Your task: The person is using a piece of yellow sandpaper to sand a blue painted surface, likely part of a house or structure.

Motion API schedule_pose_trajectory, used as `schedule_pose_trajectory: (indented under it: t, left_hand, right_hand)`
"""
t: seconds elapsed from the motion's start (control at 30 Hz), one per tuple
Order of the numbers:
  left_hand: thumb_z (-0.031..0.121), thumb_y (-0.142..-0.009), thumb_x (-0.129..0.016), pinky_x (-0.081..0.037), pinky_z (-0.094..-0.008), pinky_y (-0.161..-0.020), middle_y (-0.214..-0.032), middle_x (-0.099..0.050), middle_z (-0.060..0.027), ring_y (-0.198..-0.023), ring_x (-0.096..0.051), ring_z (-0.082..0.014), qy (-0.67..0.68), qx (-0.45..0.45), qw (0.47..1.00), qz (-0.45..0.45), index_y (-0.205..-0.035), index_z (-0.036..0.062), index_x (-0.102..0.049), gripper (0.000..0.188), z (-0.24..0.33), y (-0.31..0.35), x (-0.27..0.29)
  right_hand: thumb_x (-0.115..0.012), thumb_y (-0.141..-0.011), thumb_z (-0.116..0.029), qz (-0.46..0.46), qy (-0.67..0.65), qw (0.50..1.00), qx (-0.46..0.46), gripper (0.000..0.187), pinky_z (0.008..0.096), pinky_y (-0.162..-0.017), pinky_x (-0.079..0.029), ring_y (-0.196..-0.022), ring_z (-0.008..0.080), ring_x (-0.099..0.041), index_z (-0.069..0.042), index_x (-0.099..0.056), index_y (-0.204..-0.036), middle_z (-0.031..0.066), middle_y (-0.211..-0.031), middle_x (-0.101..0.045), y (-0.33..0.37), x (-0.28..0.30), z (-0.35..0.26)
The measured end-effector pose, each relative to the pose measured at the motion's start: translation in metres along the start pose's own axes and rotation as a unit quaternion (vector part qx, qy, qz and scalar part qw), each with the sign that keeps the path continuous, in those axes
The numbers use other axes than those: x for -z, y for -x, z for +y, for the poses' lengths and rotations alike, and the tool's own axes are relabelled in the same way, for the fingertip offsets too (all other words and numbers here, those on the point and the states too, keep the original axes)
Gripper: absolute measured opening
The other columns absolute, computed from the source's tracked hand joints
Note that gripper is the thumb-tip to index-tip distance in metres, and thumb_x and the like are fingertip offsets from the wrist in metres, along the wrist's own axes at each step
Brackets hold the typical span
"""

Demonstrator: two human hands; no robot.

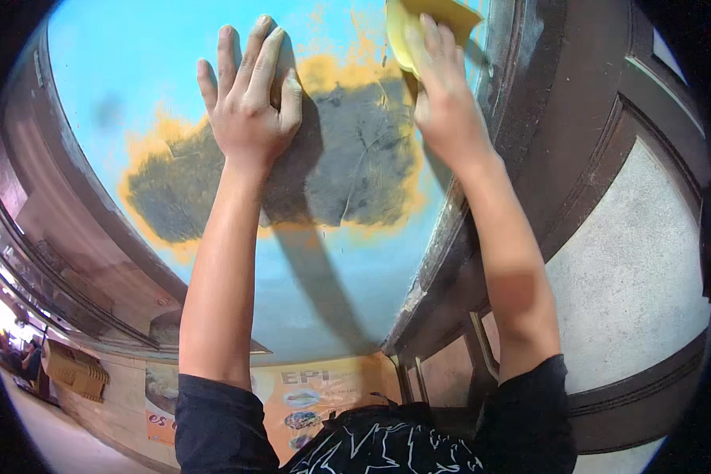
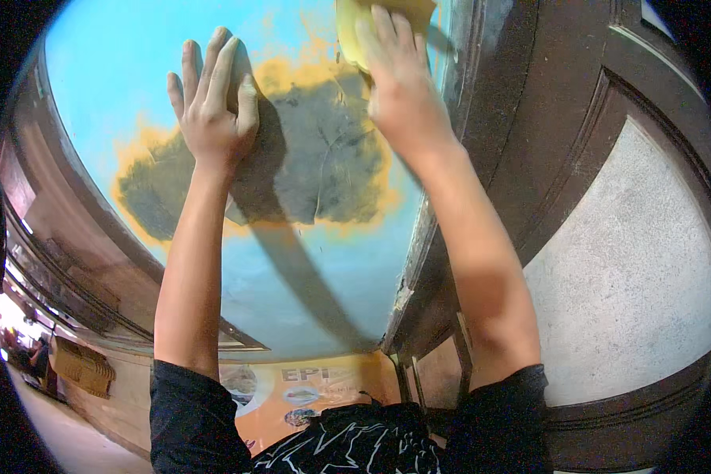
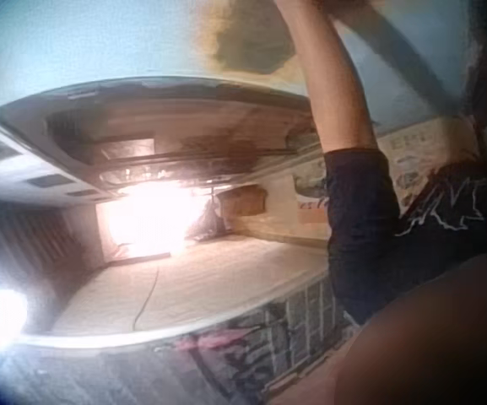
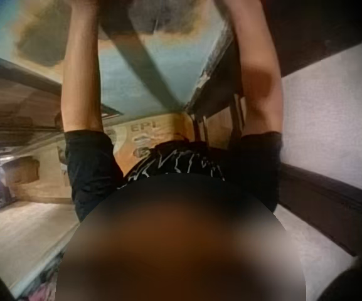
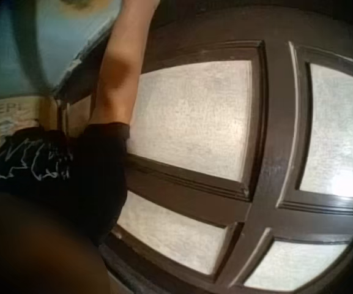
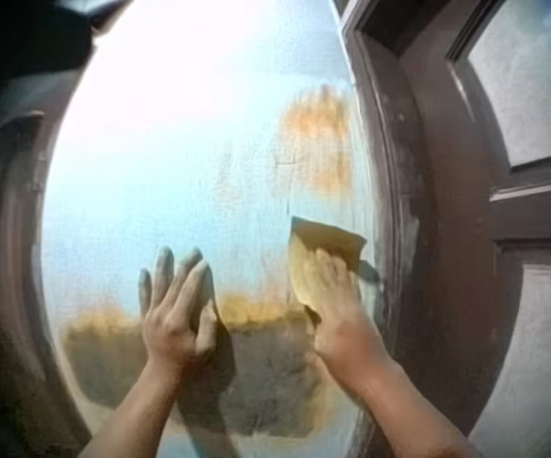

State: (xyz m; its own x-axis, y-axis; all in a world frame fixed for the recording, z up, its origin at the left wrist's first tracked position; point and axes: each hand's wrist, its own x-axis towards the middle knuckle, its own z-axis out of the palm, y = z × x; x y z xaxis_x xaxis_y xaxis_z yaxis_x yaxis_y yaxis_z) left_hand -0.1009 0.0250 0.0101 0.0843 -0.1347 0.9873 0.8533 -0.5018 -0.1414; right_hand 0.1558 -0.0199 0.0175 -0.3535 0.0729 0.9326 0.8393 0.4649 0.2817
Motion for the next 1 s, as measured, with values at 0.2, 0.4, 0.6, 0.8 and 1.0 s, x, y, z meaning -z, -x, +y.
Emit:
schedule_pose_trajectory:
  t: [0.2, 0.4, 0.6, 0.8, 1.0]
  left_hand:
    - [0.026, -0.091, -0.062, -0.019, -0.0565, -0.124, -0.155, -0.056, 0.007, -0.153, -0.038, -0.0263, -0.003, 0.007, 1.0, -0.015, -0.14, 0.0264, -0.066, 0.048, 0.006, 0.005, -0.01]
    - [0.02, -0.092, -0.06, -0.023, -0.0616, -0.122, -0.152, -0.059, 0.0017, -0.15, -0.042, -0.0339, -0.004, -0.002, 1.0, -0.007, -0.141, 0.0203, -0.064, 0.048, 0.008, 0.002, -0.008]
    - [0.028, -0.092, -0.061, -0.021, -0.0578, -0.124, -0.154, -0.056, 0.0068, -0.152, -0.04, -0.0283, -0.005, 0.002, 1.0, -0.008, -0.14, 0.0256, -0.065, 0.048, 0.002, 0.001, -0.011]
    - [0.028, -0.093, -0.062, -0.019, -0.0576, -0.124, -0.155, -0.056, 0.0069, -0.152, -0.04, -0.0279, -0.007, 0.004, 1.0, -0.008, -0.141, 0.0259, -0.065, 0.048, -0.004, 0.0, -0.012]
    - [0.028, -0.093, -0.063, -0.02, -0.0561, -0.124, -0.154, -0.056, 0.0066, -0.152, -0.04, -0.0284, -0.005, 0.005, 1.0, -0.008, -0.141, 0.0254, -0.064, 0.048, -0.007, -0.002, -0.01]
  right_hand:
    - [-0.054, -0.085, 0.008, -0.04, -0.017, 0.999, -0.032, 0.069, 0.0592, -0.121, -0.027, -0.147, 0.0493, -0.033, 0.003, -0.04, -0.153, 0.0264, -0.16, -0.037, 0.005, 0.004, 0.009]
    - [-0.056, -0.079, 0.009, -0.029, 0.011, 0.999, -0.009, 0.065, 0.0588, -0.114, -0.036, -0.141, 0.0467, -0.043, 0.005, -0.05, -0.144, 0.0246, -0.154, -0.047, 0.026, -0.004, 0.005]
    - [-0.051, -0.08, 0.012, 0.001, -0.005, 1.0, 0.002, 0.07, 0.057, -0.121, -0.03, -0.148, 0.0456, -0.035, 0.002, -0.046, -0.149, 0.0226, -0.159, -0.042, -0.017, 0.001, 0.017]
    - [-0.056, -0.078, 0.011, -0.058, -0.009, 0.998, -0.039, 0.07, 0.0607, -0.116, -0.035, -0.142, 0.0487, -0.043, 0.005, -0.048, -0.147, 0.0258, -0.155, -0.045, 0.044, -0.01, -0.015]
    - [-0.046, -0.078, 0.015, -0.038, -0.011, 0.999, -0.026, 0.078, 0.058, -0.123, -0.028, -0.15, 0.0479, -0.033, 0.0, -0.042, -0.154, 0.0233, -0.163, -0.037, 0.003, -0.009, 0.002]
